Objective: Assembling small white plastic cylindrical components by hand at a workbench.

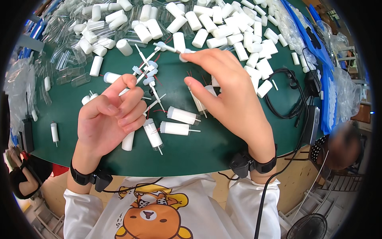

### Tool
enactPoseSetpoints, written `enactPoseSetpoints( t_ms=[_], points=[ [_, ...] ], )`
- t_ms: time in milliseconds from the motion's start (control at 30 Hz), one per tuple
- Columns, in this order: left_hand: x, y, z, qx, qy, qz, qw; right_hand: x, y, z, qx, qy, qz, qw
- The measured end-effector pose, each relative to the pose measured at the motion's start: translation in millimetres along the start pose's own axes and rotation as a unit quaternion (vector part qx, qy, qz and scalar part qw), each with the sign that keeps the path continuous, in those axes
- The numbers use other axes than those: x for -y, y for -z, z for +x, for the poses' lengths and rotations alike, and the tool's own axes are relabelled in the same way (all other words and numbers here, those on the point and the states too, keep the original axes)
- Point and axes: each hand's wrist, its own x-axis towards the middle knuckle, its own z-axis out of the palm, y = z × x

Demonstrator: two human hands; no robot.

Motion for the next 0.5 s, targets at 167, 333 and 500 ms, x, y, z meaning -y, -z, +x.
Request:
enactPoseSetpoints(
  t_ms=[167,333,500],
  points=[
    [-0.1,-0.2,0.2,-0.008,-0.001,0.002,1.0,-2.2,0.4,0.8,-0.003,-0.032,-0.001,0.999],
    [0.1,-0.4,0.3,-0.011,-0.001,0.003,1.0,-5.3,-2.3,0.3,0.016,-0.05,0.015,0.999],
    [0.2,0.8,0.2,-0.015,-0.001,0.006,1.0,-9.3,-5.6,1.3,0.016,-0.05,0.02,0.998]
  ],
)
